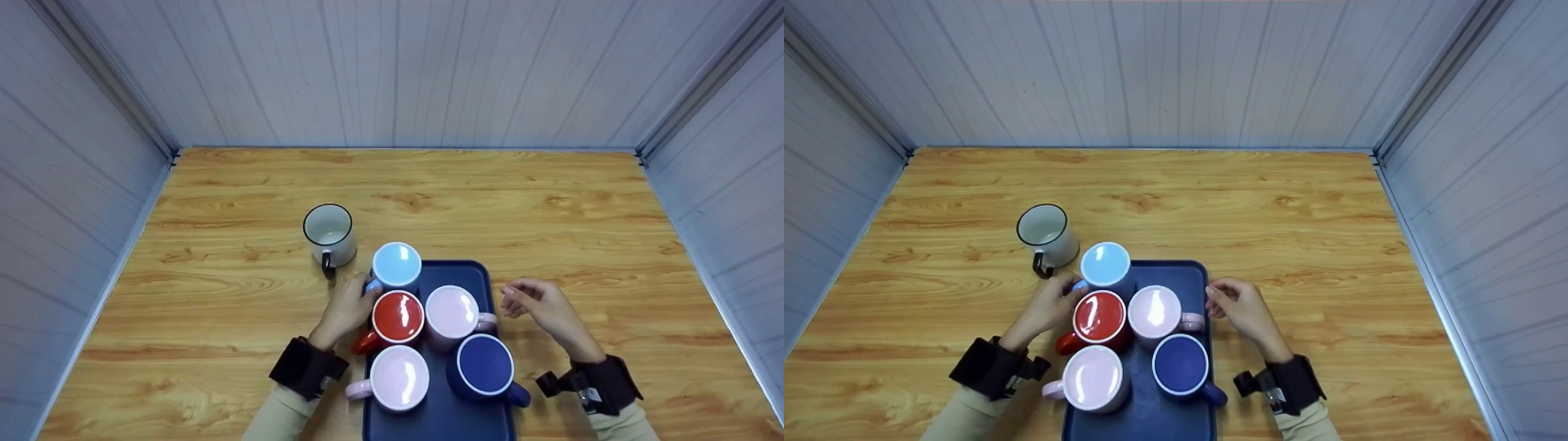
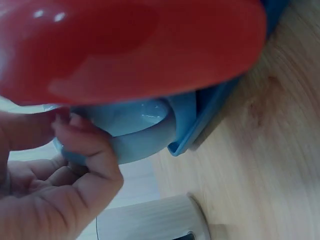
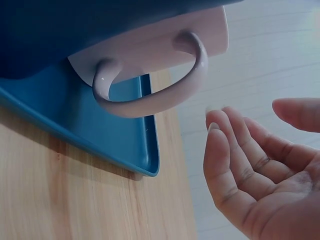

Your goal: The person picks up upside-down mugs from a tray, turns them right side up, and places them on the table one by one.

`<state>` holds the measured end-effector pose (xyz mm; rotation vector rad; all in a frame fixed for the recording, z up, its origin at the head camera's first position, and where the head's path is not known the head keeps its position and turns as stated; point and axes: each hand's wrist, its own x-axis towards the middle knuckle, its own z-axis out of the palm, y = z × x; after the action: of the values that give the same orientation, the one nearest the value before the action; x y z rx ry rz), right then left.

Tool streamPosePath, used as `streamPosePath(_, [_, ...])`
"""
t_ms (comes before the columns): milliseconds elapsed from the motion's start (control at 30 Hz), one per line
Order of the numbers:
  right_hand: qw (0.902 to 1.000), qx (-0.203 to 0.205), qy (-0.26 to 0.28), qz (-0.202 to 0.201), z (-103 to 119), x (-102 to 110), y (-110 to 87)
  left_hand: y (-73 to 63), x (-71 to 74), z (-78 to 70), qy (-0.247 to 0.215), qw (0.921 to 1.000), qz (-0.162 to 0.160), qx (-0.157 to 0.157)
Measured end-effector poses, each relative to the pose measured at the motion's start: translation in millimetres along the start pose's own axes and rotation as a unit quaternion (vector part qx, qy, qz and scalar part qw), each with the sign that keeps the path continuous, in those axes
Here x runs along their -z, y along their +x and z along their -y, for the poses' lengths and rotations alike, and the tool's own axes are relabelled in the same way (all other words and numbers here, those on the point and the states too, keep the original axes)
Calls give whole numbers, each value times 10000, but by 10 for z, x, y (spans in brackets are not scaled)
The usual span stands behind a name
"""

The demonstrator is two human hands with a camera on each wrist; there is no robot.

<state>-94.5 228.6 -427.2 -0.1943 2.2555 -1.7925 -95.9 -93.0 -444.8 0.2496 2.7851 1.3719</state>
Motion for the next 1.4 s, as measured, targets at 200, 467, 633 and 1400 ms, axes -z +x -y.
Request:
streamPosePath(200, [9999, 121, -60, 39, 20, 12, 3, 19, -7, -17, -34, 9995, -242, -182])
streamPosePath(467, [9997, 240, -54, 19, 28, 21, -3, 37, 11, 2, -170, 9986, -461, -182])
streamPosePath(633, [9997, 205, -90, -10, 30, 30, 0, 35, 50, 5, -355, 9978, -547, 112])
streamPosePath(1400, [9991, 396, -104, 131, 154, 1, -57, -13, 410, -322, -1714, 9778, -927, 772])
